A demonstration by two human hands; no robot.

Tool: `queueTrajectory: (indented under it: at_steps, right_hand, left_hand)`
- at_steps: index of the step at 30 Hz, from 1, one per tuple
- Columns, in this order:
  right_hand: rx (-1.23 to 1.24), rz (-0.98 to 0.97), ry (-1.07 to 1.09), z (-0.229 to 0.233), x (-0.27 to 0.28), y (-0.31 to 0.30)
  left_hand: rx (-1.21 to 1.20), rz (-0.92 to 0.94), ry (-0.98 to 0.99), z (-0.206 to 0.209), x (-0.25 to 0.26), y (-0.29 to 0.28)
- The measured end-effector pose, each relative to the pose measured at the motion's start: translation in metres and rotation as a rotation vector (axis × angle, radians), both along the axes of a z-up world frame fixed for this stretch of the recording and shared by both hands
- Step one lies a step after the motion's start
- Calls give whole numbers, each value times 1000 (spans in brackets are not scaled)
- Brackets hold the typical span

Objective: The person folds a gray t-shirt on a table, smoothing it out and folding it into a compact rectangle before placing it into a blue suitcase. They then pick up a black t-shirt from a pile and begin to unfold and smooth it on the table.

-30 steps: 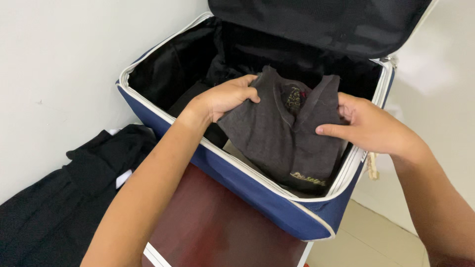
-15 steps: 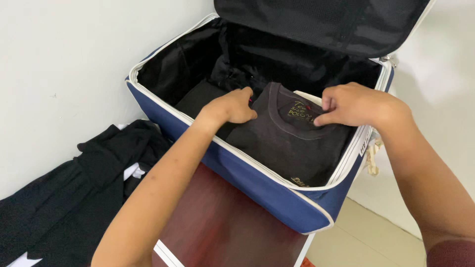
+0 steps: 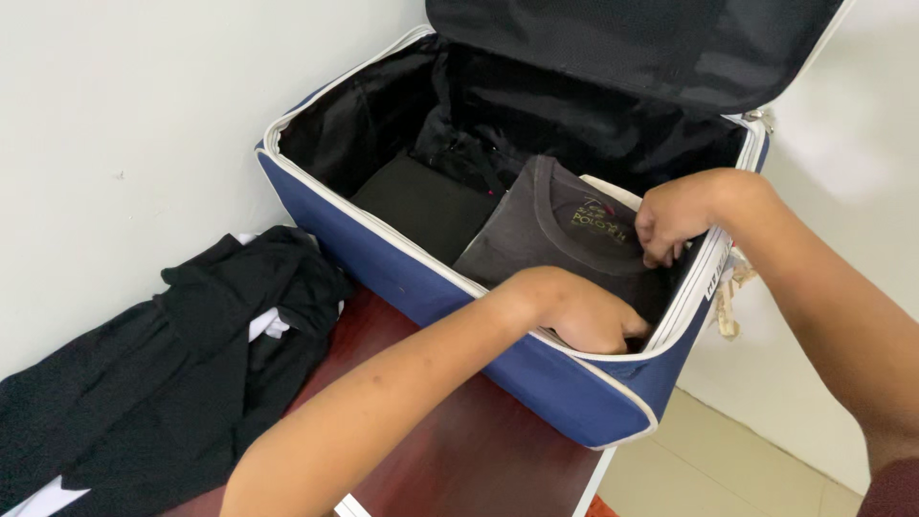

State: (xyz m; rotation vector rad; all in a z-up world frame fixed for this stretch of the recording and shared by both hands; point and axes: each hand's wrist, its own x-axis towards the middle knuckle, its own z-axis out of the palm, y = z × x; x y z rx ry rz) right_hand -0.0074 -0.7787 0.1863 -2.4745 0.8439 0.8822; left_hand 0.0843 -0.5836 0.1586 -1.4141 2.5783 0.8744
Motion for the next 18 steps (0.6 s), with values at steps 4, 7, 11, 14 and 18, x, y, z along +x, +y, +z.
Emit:
queueTrajectory:
  at_steps: [4,7,11,14,18]
  right_hand:
    - [-118,59,-14,3,8,-4]
    - [-175,137,-220,24,19,-11]
    - [-228,296,-438,35,69,13]
    - [-233,444,-525,26,105,25]
    - [-274,480,-271,1,132,30]
  left_hand:
    - [245,125,236,8,9,1]
    - [370,377,407,31,52,13]
    - [-218,623,-130,49,102,42]
    - [-51,640,-257,40,107,49]
    - [82,571,-304,38,110,47]
